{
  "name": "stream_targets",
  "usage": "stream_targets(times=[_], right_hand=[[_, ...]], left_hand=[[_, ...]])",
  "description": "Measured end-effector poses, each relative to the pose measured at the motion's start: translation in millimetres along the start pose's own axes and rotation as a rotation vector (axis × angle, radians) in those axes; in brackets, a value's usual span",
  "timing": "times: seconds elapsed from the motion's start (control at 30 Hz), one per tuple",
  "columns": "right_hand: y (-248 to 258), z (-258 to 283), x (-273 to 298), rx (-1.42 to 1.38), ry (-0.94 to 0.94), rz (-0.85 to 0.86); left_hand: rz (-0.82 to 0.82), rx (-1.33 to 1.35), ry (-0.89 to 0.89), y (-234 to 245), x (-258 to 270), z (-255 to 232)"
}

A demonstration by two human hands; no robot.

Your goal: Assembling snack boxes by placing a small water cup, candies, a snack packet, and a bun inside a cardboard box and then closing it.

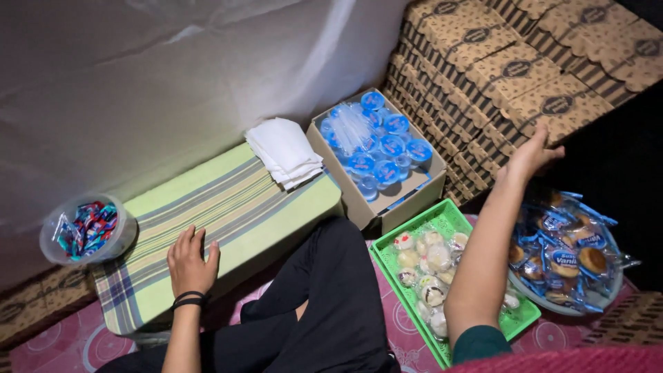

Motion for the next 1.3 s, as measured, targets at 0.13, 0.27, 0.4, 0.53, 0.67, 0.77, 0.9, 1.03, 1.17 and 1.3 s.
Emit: stream_targets(times=[0.13, 0.27, 0.4, 0.53, 0.67, 0.77, 0.9, 1.03, 1.17, 1.3], right_hand=[[4, 30, 25, -0.006, 0.077, 0.020], [10, 57, 41, 0.051, 0.108, 0.017], [13, 68, 40, -0.008, 0.051, 0.024], [18, 66, 34, -0.053, -0.053, 0.028], [24, 61, 32, -0.145, -0.159, 0.012], [37, 60, 28, -0.365, -0.169, -0.063], [58, 74, 56, -0.668, -0.093, -0.183], [50, 65, 140, -0.835, 0.115, 0.117], [13, 65, 295, -0.755, 0.187, 0.514], [-9, 29, 464, -0.448, -0.318, 0.866]], left_hand=[[0.010, -0.009, 0.004, 2, 0, -3], [0.013, 0.001, 0.008, 3, 0, -4], [0.021, -0.006, 0.014, 1, 0, -2], [-0.021, 0.006, -0.003, 1, 1, 0], [0.008, -0.007, 0.017, -4, 2, 5], [-0.005, -0.011, 0.009, -7, 2, 6], [0.054, -0.023, 0.025, -19, 2, 15], [-0.062, 0.011, -0.003, -17, 4, 17], [-0.083, 0.084, 0.018, -22, 4, 27], [-0.072, 0.385, 0.254, -31, 3, 48]])
Point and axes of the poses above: each hand's wrist, its own x-axis away from the middle knuckle, its own y-axis out of the back of the hand, z = x × y, the point moved 7 cm from there along -x, towards the middle knuckle, and after that the axes turned 12 degrees about -z, right-handed, at the moved point
